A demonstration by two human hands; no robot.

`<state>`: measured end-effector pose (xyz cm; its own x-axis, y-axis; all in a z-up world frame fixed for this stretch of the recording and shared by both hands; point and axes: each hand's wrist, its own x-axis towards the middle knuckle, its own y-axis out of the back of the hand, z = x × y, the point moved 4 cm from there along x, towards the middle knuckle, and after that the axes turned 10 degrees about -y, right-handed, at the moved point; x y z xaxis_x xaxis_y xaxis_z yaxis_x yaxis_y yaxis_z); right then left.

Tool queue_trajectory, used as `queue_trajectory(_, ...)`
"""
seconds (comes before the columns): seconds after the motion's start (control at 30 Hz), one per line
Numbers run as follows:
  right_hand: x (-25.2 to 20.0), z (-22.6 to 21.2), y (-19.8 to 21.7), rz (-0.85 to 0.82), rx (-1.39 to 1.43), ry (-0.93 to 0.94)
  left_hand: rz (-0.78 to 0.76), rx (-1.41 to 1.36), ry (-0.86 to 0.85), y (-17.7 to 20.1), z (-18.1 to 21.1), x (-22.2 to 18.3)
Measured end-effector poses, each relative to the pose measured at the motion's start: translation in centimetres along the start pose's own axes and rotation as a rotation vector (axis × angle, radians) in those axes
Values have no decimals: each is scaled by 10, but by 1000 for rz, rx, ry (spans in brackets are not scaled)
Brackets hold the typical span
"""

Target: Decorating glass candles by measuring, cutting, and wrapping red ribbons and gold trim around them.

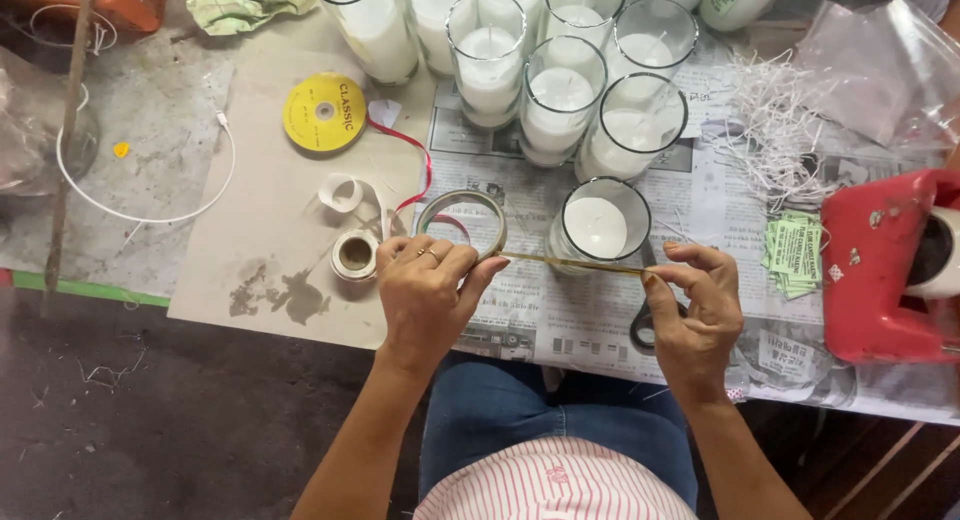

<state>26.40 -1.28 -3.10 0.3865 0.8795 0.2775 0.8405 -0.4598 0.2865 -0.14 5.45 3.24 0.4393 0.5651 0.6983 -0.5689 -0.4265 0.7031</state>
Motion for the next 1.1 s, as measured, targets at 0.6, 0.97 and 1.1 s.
queue_trajectory(0.6, 2, 4, 6, 12, -7, -8, -1, -16, -2, -8, 2, -2)
queue_trajectory(0.97, 3, 4, 9, 16, -25, -27, -11, -9, -1, -14, 1, -2)
queue_trajectory(1.1, 4, 4, 9, 17, -34, -39, -19, -25, 8, -14, 2, 1)
